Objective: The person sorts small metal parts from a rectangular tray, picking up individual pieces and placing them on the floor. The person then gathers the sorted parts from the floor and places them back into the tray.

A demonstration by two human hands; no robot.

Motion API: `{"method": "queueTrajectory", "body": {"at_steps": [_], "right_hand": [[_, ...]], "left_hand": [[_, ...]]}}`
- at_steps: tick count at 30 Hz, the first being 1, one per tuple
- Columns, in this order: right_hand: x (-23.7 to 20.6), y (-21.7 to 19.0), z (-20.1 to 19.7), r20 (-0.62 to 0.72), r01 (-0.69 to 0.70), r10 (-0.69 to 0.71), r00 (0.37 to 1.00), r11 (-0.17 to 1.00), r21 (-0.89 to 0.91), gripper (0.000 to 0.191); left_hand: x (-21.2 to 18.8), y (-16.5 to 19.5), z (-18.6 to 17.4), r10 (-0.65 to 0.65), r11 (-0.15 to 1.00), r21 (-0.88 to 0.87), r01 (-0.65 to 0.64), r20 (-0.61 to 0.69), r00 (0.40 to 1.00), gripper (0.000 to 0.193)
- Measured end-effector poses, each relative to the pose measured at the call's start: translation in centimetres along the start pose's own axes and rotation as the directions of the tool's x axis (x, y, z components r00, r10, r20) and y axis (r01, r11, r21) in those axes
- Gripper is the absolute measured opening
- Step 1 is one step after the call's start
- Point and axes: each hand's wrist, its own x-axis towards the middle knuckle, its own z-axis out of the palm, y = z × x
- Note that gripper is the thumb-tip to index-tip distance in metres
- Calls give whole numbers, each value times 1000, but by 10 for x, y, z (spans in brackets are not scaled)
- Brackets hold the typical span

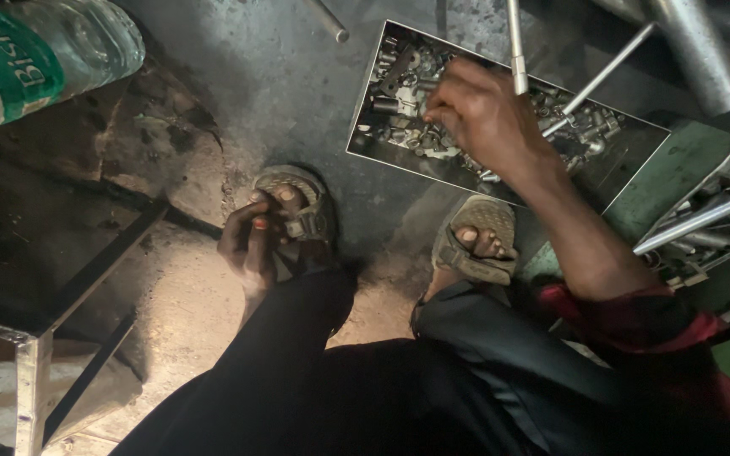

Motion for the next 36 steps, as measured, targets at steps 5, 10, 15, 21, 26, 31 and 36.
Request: {"method": "queueTrajectory", "body": {"at_steps": [5,10,15,21,26,31,36], "right_hand": [[-1,2,1,-37,15,-12,999,995,99,9],[-10,-5,1,-48,-65,82,996,960,272,6],[-22,-16,-3,90,-434,507,857,618,655,2],[-26,-12,-10,230,-305,566,792,40,951,8],[-30,-11,-5,86,-540,660,746,525,658,8],[-23,-14,-4,-246,-235,273,930,956,173,31],[-11,-21,-10,18,-405,406,914,913,-59,47]], "left_hand": [[-1,2,-1,-50,999,-18,50,-9,999,27],[0,2,-3,-11,1000,19,11,-1,1000,28],[2,0,-4,-11,999,33,11,9,1000,28],[-3,1,-4,-77,997,28,78,-32,997,28],[-1,-2,-5,31,994,103,-30,-9,999,27],[-1,1,-5,-14,997,71,15,-9,1000,28],[-2,5,-2,-87,996,10,87,-21,996,31]]}}
